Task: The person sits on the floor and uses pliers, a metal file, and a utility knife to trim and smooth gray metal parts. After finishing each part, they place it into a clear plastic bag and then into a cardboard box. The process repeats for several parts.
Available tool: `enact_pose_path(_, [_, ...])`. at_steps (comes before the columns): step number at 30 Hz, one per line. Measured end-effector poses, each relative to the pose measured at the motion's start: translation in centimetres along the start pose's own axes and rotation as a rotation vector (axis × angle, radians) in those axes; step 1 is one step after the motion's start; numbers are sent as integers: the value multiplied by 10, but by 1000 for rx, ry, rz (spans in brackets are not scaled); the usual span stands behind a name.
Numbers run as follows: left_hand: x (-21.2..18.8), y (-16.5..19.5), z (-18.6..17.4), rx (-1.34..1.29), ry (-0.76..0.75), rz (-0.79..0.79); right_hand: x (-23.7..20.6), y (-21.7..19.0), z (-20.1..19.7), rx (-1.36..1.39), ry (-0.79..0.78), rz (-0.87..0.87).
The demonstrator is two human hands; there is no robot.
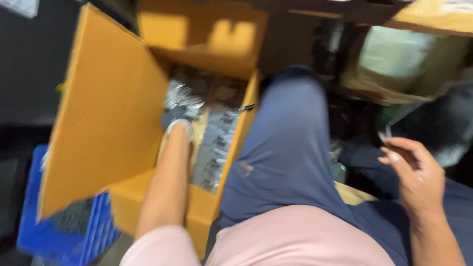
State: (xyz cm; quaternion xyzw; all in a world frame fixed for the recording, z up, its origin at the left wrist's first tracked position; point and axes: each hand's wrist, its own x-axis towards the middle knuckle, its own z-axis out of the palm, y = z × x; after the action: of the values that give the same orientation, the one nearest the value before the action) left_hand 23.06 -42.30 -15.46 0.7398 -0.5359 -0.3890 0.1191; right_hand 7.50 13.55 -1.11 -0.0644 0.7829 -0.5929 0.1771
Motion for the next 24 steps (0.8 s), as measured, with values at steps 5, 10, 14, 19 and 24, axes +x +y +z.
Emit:
enact_pose_path(5, [-126,55,-21,-256,-15,501,20,3,-31,90,142,-64])
enact_pose_path(10, [-310,134,-36,-55,-657,1662,65,-8,-51,114,240,-70])
enact_pose_path(14, [-425,170,39,586,-1389,1777,131,-5,-50,-4,224,-18])
enact_pose_path(19, [-479,117,126,1084,-1610,2005,222,49,-62,-542,167,-13])
enact_pose_path(24, [-485,72,181,1157,-1752,1887,294,110,-49,-597,89,110])
